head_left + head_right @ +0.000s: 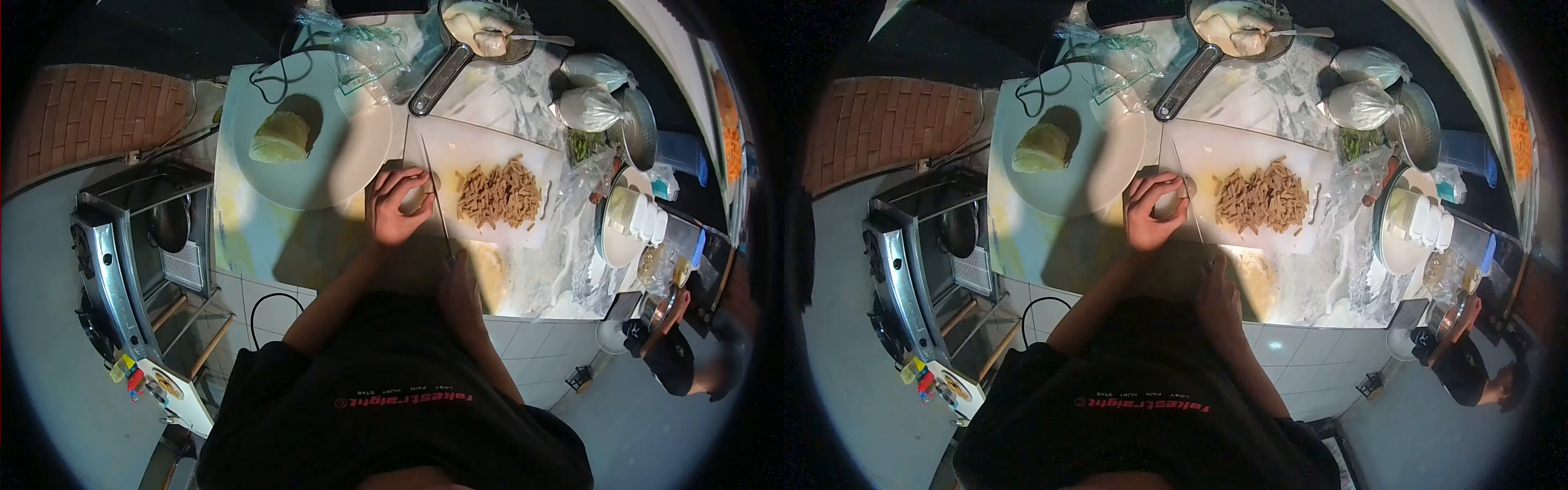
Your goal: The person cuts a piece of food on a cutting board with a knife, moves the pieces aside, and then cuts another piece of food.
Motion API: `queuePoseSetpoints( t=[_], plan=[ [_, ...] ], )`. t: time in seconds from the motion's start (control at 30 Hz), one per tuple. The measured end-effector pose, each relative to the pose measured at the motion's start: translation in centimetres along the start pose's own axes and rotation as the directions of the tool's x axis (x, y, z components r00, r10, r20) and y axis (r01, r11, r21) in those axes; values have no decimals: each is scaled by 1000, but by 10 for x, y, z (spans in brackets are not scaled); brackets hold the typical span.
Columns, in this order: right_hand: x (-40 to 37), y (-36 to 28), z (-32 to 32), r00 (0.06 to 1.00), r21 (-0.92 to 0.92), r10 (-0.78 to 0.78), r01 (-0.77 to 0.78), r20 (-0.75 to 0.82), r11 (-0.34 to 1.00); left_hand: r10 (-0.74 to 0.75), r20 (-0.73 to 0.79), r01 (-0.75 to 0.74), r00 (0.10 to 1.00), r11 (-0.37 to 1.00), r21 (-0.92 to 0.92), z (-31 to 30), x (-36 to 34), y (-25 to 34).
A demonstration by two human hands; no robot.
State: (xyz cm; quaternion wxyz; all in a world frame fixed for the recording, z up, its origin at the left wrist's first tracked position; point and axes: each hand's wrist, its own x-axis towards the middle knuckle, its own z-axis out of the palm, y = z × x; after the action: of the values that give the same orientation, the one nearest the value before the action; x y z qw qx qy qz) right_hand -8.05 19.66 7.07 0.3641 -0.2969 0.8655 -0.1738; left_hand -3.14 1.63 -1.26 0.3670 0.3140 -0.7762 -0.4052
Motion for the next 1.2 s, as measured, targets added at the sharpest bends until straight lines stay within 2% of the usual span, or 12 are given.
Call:
queuePoseSetpoints(
  t=[0.2,0.27,0.4,0.47,0.53,0.6,0.7,0.77,0.9,0.97,1.1,1.2],
  plan=[
    [11,7,-1,999,33,-29,28,15,999,12,5,-12,1000,1000,-6,0,-2,-3],
    [16,1,-4,997,-54,54,-51,54,997,34,12,-34,999,999,-8,1,0,-3],
    [24,-6,-4,997,-51,60,-58,39,997,39,20,-40,999,998,53,-2,-2,-1],
    [33,-10,-2,988,-59,134,-130,73,990,55,22,-56,998,996,62,-3,0,2],
    [34,-11,1,995,-115,98,-95,25,989,-62,77,56,995,995,83,-6,-3,5],
    [37,-11,0,998,-172,56,-60,-24,983,-62,59,58,996,996,65,-7,-2,10],
    [39,-9,-5,999,-86,40,-40,-1,995,-33,42,30,999,997,73,-10,0,13],
    [32,-1,-3,995,-67,-69,64,-75,996,-107,64,107,992,994,5,-10,1,14],
    [7,15,-5,980,-70,-141,132,-138,989,-31,33,29,999,999,46,-9,1,12],
    [-8,11,-18,998,50,-49,52,-49,997,4,22,-3,1000,1000,-17,-11,1,13],
    [-19,17,-18,987,148,-20,44,-162,988,57,31,-56,998,998,-11,-18,-2,9],
    [-9,26,-9,985,192,-7,41,-173,981,32,86,-31,996,999,-11,-30,-5,12]
  ],
)
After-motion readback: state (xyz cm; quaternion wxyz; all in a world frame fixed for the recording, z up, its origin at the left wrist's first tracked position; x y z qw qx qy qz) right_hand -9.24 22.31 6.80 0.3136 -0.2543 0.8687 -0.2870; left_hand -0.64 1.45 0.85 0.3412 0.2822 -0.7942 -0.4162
